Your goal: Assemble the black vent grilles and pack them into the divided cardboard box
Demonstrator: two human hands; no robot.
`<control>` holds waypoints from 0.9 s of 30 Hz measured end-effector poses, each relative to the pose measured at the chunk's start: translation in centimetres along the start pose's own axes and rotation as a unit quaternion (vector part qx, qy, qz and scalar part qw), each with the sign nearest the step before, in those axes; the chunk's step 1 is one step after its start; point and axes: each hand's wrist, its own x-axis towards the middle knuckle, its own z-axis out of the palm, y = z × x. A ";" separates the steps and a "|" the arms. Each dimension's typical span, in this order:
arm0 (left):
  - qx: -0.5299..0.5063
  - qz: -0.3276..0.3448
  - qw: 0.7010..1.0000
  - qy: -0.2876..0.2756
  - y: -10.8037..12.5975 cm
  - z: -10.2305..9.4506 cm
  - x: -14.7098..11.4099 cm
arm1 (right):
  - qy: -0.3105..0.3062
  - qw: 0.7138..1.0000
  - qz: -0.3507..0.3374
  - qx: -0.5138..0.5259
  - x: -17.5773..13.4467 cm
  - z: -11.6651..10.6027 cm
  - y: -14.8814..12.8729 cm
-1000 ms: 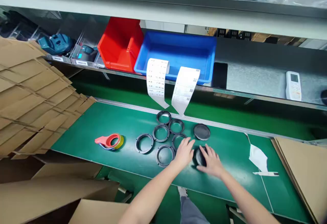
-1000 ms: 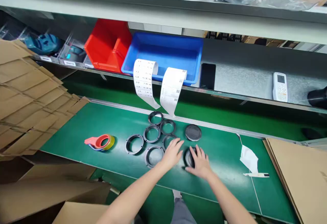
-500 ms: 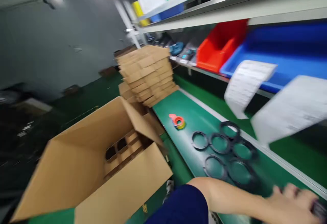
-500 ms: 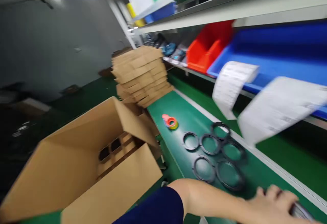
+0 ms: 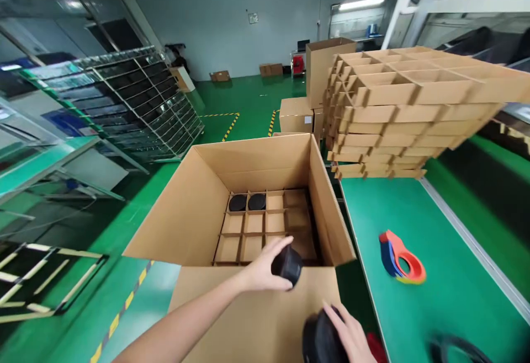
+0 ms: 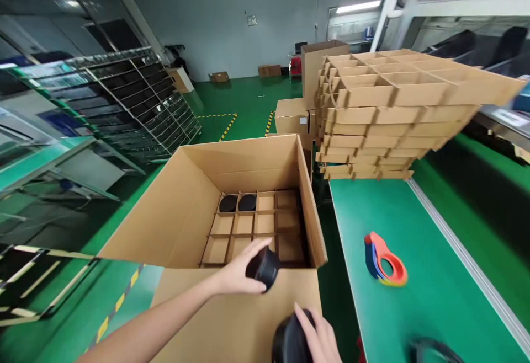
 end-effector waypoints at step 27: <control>0.325 -0.025 0.934 0.144 -32.4 -4.8 32.0 | 0.017 0.947 0.066 -0.313 50.4 18.4 11.1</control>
